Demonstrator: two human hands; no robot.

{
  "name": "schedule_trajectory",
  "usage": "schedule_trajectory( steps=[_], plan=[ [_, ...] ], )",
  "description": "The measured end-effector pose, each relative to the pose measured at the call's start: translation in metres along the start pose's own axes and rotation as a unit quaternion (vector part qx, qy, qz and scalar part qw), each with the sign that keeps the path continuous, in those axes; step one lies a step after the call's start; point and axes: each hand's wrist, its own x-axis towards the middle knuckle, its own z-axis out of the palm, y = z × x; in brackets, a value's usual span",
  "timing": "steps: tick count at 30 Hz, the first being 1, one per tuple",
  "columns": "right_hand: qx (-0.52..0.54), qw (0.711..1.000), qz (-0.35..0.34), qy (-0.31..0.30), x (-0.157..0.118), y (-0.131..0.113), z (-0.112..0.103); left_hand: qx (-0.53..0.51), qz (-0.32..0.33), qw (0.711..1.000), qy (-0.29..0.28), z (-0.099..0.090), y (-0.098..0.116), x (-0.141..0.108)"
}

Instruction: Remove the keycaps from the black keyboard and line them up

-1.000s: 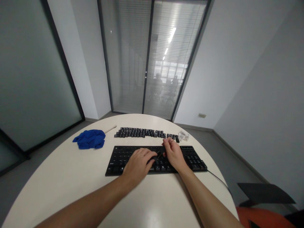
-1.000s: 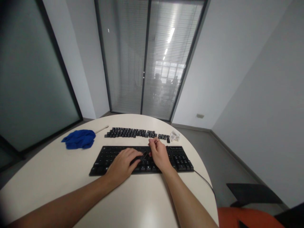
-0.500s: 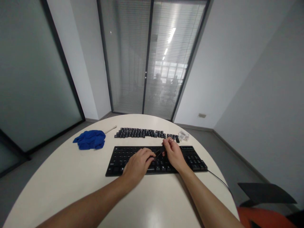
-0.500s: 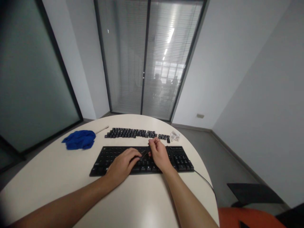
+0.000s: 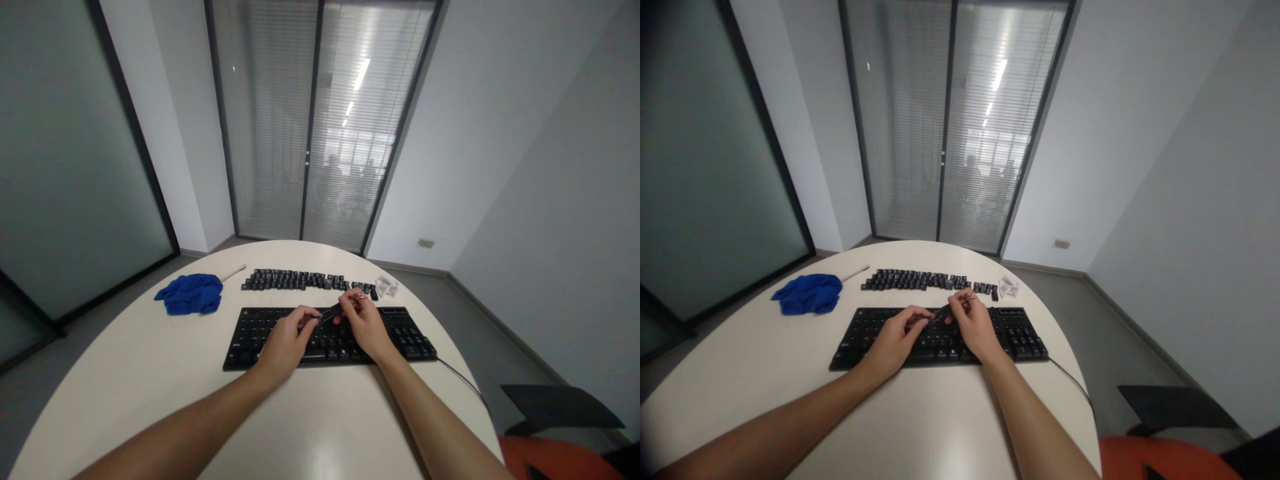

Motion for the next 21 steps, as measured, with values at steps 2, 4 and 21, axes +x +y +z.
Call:
schedule_trajectory(
  steps=[2,4,21],
  plan=[
    [0.001,1.0,0.016,0.008,0.001,-0.001,0.001,-0.016,0.012,1.0,-0.006,0.0,0.002,0.0],
    [0.004,0.999,0.034,0.012,0.003,0.0,0.001,-0.02,0.025,0.999,-0.008,-0.001,0.004,-0.001],
    [0.063,0.998,0.019,-0.026,-0.003,-0.004,0.008,-0.085,-0.044,0.994,0.042,0.001,-0.001,0.006]
  ],
)
